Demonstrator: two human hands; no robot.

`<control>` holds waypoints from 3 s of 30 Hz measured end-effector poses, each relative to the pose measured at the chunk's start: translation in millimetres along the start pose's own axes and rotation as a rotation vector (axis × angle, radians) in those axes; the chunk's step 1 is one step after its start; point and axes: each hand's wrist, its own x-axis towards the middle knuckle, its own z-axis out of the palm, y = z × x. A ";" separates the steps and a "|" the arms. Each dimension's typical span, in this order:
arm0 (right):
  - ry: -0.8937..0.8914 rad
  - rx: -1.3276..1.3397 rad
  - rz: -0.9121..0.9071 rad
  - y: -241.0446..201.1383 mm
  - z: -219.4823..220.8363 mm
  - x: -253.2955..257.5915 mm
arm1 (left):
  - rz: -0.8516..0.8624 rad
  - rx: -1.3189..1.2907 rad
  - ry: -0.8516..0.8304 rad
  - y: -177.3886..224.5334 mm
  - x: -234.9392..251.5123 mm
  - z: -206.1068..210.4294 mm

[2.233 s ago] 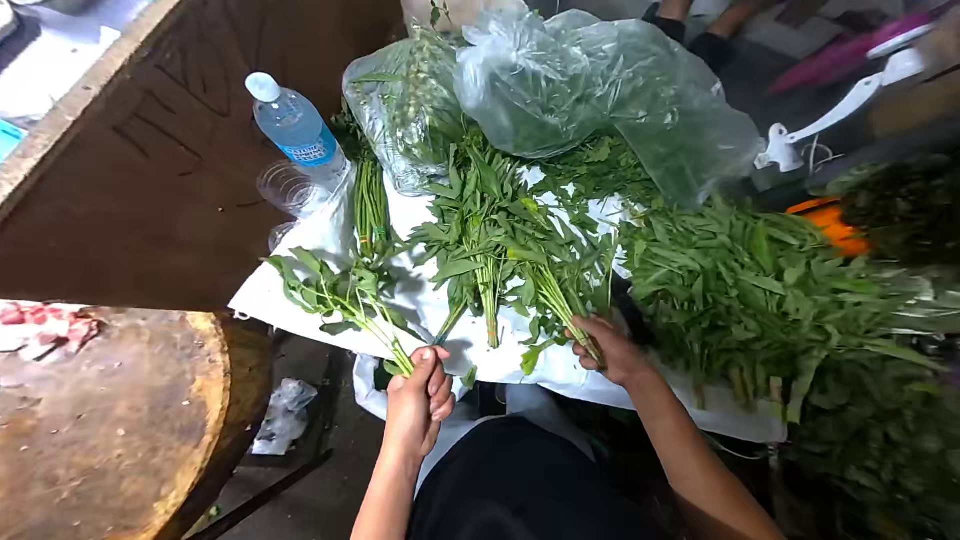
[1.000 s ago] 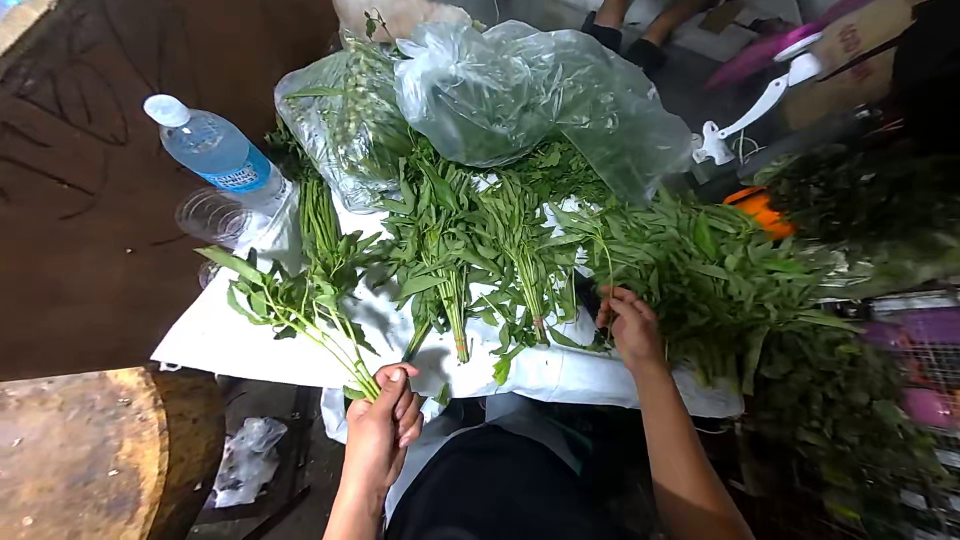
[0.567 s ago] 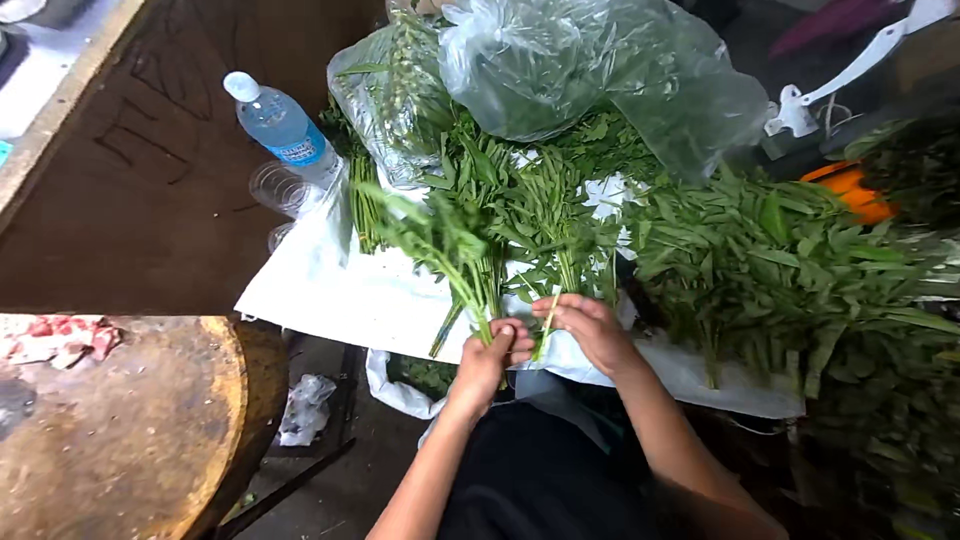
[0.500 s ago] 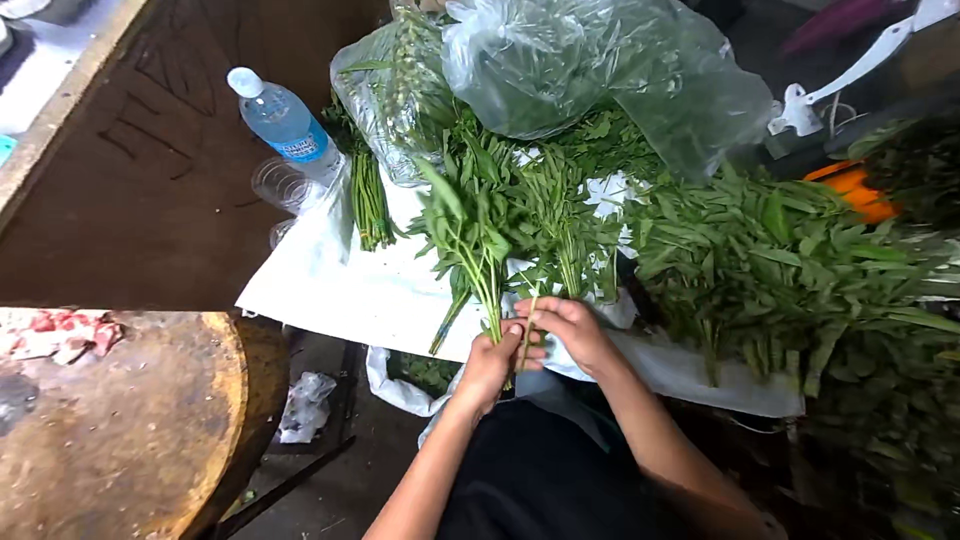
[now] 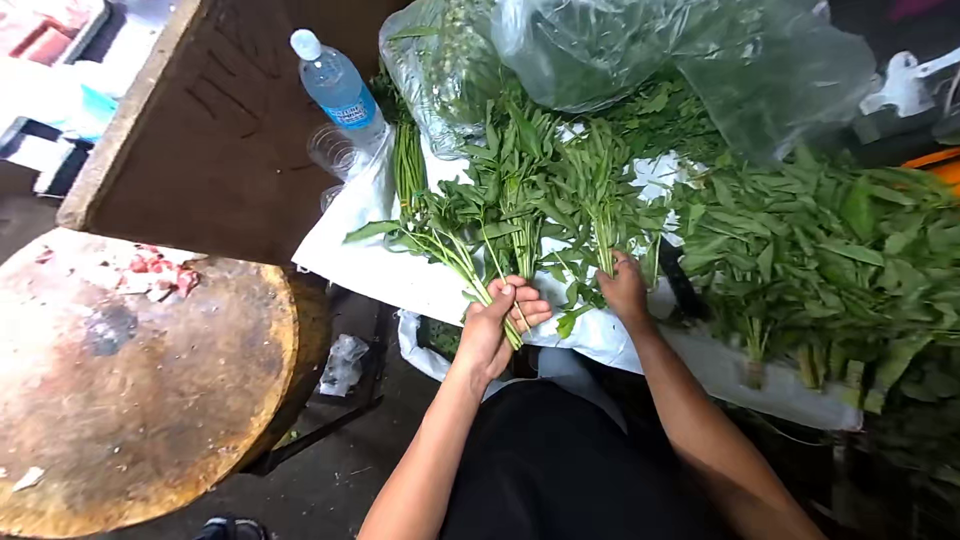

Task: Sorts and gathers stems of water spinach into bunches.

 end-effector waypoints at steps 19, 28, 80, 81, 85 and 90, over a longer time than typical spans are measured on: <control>-0.016 1.023 0.043 -17.1 -76.8 -59.4 | -0.020 -0.232 -0.252 -13.6 2.9 -25.1; 0.260 0.768 0.019 -0.5 -51.5 -47.1 | 0.082 -0.083 -0.170 -14.6 3.1 -21.9; -0.655 1.037 -0.280 -86.7 -59.1 -88.2 | 0.445 0.336 0.462 6.6 -32.9 -67.5; -0.655 1.004 -0.251 -81.2 -56.3 -82.1 | 0.438 0.331 0.443 7.4 -28.9 -64.7; -0.620 0.895 -0.075 -61.3 -31.6 -64.0 | 0.370 0.336 0.380 7.9 -15.9 -57.9; -0.613 0.968 -0.106 -39.0 -12.1 -70.1 | 0.324 0.308 0.335 -1.3 -13.5 -56.3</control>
